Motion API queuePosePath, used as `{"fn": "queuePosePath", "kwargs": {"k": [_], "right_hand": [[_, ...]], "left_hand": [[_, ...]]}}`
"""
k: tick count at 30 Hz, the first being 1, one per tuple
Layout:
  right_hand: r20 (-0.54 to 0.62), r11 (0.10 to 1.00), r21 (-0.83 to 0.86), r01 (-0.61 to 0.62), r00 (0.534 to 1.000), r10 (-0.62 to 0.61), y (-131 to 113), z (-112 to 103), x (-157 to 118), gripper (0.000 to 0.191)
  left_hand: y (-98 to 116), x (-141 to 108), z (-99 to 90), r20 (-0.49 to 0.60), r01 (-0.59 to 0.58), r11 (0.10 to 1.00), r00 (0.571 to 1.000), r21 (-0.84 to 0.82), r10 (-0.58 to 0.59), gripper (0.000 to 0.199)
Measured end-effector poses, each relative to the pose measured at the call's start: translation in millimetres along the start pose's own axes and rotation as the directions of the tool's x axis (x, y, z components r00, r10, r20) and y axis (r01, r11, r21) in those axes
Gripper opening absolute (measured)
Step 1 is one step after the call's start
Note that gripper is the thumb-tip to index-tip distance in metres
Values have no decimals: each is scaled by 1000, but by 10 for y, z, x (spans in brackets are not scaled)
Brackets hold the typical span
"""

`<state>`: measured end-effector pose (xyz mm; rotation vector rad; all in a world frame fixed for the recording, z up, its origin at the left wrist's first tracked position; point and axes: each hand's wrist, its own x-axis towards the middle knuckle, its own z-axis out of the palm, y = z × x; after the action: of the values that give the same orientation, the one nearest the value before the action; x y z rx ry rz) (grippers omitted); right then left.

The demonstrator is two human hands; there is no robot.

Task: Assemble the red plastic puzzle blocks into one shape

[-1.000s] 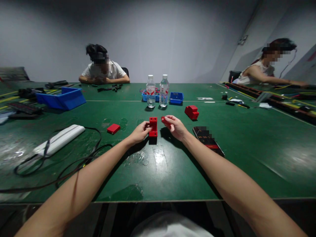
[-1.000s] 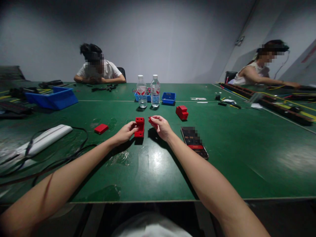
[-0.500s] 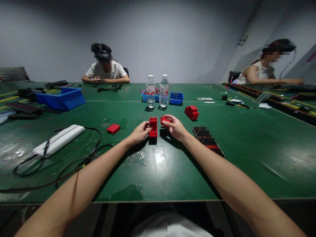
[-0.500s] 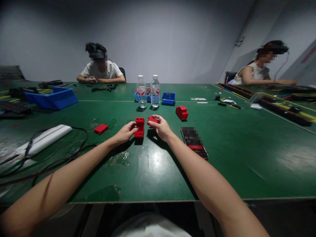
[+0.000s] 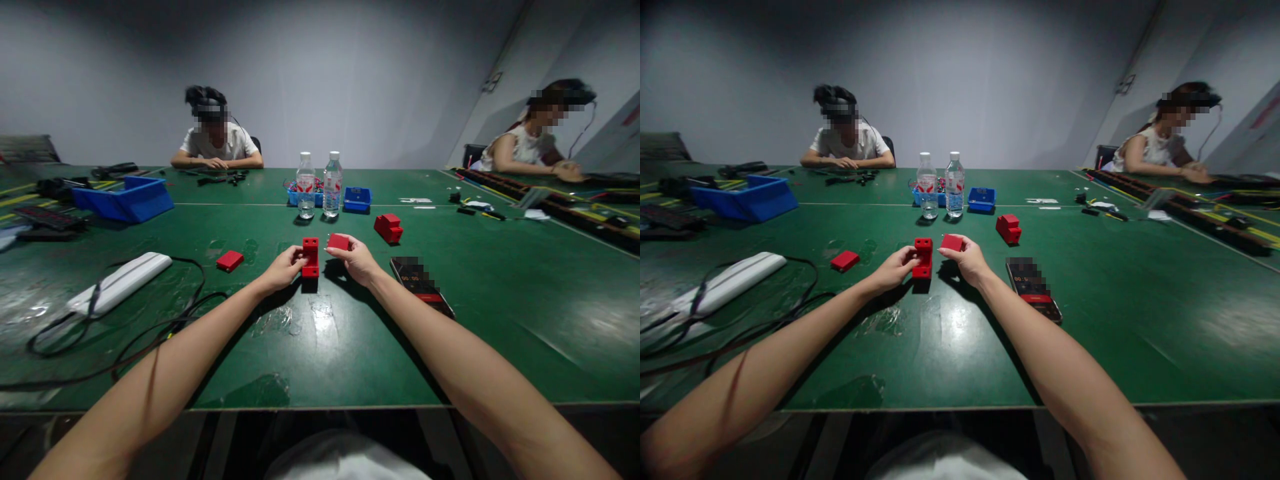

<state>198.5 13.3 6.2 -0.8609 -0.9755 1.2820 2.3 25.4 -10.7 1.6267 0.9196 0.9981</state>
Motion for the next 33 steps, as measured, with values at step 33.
{"fn": "queuePosePath", "kwargs": {"k": [33], "right_hand": [[96, 959, -254, 127, 990, -106, -70, 84, -129, 38]], "left_hand": [[-6, 8, 26, -79, 71, 986, 993, -149, -83, 29]]}}
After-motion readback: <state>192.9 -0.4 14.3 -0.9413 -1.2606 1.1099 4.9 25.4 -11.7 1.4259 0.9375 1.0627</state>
